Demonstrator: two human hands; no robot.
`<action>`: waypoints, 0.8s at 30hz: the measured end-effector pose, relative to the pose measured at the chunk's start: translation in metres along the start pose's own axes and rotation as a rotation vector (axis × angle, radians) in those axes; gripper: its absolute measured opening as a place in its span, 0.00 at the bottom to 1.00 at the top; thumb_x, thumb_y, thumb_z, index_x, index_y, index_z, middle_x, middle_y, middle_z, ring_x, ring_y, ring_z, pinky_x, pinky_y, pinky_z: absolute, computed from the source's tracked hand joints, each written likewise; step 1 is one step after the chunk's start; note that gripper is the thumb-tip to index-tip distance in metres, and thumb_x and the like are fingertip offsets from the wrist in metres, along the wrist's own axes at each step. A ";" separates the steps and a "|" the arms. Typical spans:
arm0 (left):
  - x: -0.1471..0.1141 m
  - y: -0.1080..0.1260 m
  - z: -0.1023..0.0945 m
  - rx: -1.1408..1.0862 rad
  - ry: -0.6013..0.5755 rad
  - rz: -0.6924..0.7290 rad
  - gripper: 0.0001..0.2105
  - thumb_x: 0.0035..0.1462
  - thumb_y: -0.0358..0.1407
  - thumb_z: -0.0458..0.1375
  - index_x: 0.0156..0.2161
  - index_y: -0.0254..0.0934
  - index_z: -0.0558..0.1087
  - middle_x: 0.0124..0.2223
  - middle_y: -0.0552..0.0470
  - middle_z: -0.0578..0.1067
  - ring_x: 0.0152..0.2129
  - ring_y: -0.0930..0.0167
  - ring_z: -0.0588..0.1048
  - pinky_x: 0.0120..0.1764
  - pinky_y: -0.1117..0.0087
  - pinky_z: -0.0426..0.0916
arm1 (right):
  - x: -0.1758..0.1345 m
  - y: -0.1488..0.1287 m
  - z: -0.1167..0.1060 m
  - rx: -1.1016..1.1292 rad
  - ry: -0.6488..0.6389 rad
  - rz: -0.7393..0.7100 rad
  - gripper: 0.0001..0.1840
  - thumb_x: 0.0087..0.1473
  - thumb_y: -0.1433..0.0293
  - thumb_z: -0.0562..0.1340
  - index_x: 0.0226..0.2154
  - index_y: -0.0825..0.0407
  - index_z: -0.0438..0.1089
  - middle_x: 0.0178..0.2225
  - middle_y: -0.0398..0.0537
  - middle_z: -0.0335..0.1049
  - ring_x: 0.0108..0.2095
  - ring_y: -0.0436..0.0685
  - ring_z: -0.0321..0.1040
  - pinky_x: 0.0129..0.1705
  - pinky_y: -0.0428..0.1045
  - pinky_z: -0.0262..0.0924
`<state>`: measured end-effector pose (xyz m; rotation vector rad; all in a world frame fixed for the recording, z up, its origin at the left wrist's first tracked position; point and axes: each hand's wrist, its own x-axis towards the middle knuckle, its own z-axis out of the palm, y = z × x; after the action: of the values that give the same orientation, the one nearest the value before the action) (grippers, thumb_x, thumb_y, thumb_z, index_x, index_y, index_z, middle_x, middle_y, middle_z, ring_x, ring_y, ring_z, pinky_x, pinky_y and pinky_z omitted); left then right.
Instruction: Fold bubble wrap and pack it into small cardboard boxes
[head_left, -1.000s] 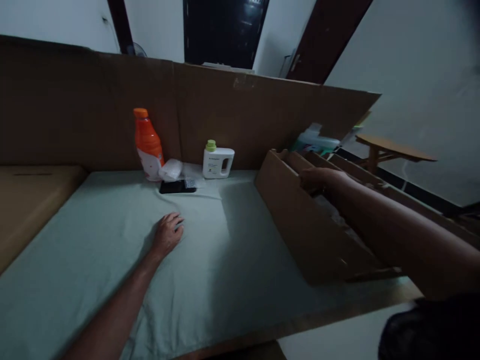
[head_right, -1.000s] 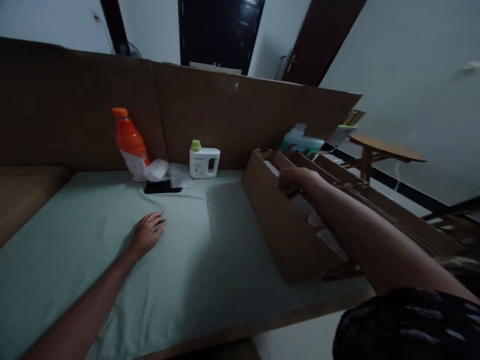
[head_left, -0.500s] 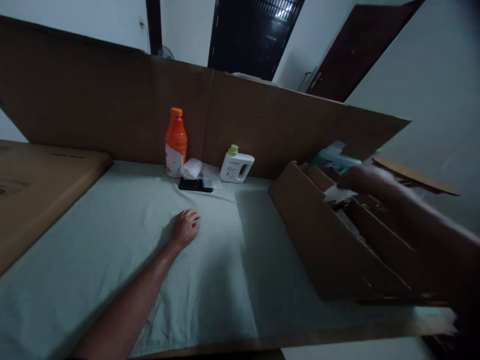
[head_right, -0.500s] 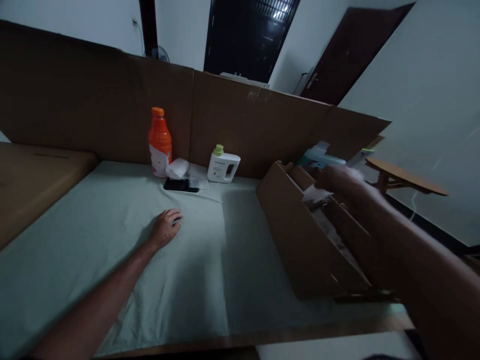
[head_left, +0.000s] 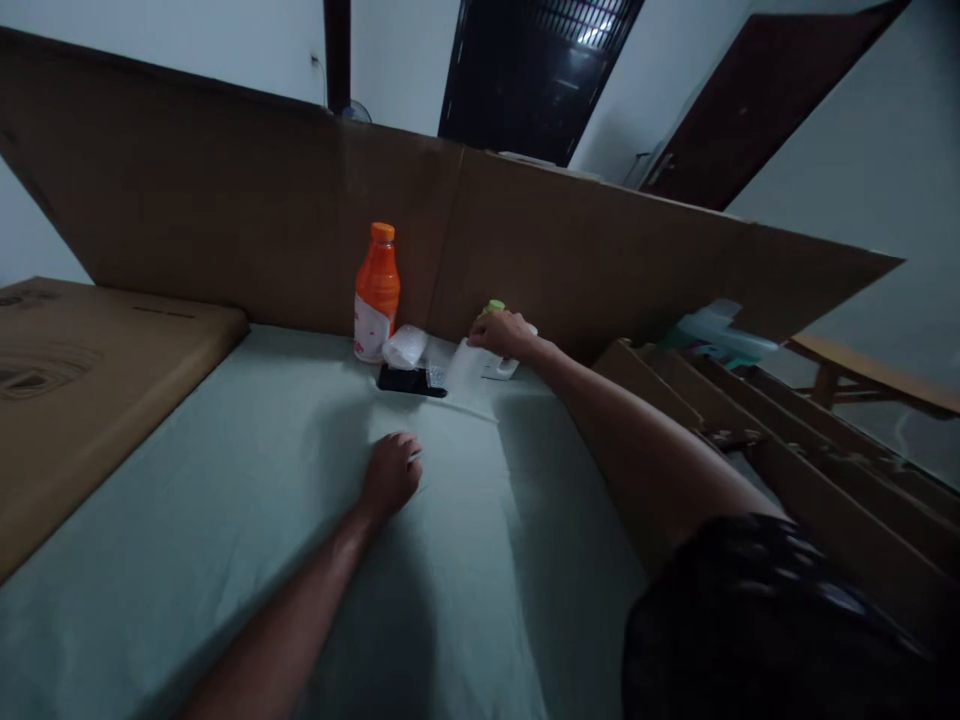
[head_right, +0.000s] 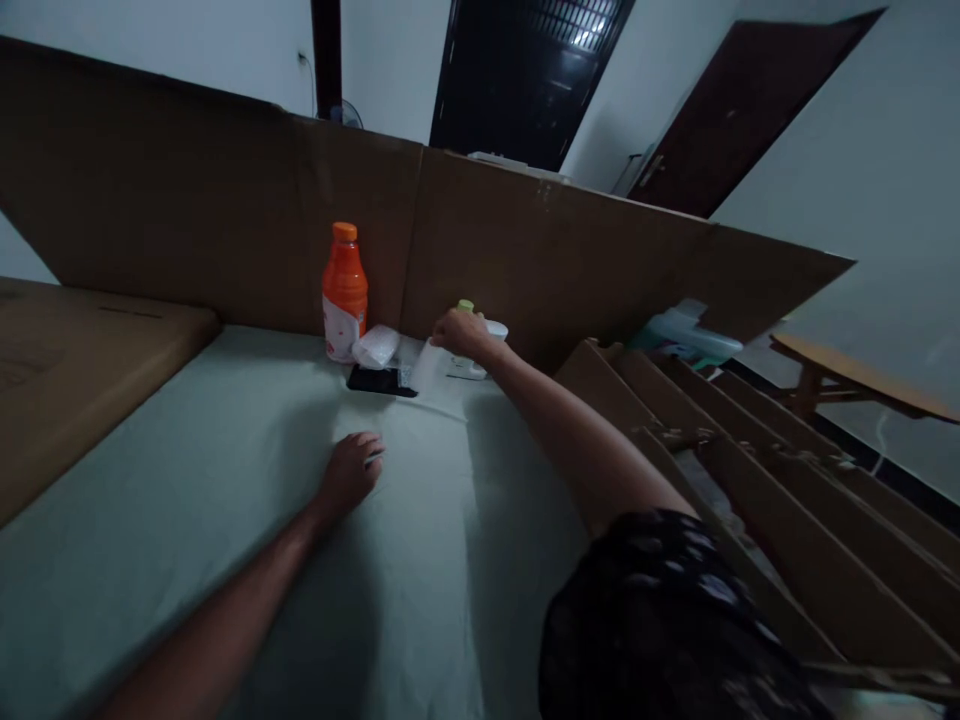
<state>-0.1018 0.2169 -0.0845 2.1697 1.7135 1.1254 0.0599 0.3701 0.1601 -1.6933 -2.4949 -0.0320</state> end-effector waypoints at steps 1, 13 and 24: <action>0.000 -0.001 0.001 0.000 0.004 -0.001 0.11 0.54 0.27 0.56 0.40 0.38 0.77 0.50 0.43 0.79 0.50 0.61 0.75 0.56 0.55 0.68 | 0.011 0.001 0.002 -0.017 0.039 0.010 0.05 0.55 0.71 0.65 0.34 0.51 0.79 0.42 0.51 0.78 0.46 0.61 0.70 0.51 0.54 0.55; -0.004 -0.005 -0.011 -0.066 -0.025 0.050 0.12 0.55 0.34 0.50 0.36 0.37 0.77 0.46 0.39 0.79 0.45 0.55 0.76 0.53 0.50 0.70 | -0.150 0.059 -0.036 -0.134 0.157 -0.192 0.12 0.60 0.67 0.58 0.39 0.51 0.78 0.43 0.50 0.79 0.45 0.59 0.70 0.51 0.54 0.49; -0.006 -0.013 -0.013 -0.026 -0.087 -0.048 0.12 0.52 0.49 0.50 0.35 0.51 0.73 0.44 0.54 0.80 0.49 0.52 0.75 0.57 0.46 0.68 | -0.409 0.279 -0.076 0.052 0.117 0.826 0.06 0.45 0.70 0.66 0.19 0.50 0.74 0.19 0.43 0.72 0.25 0.53 0.68 0.28 0.46 0.56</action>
<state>-0.1203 0.2118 -0.0850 2.1178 1.6945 1.0205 0.4747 0.0892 0.1732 -2.4544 -1.5358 0.0137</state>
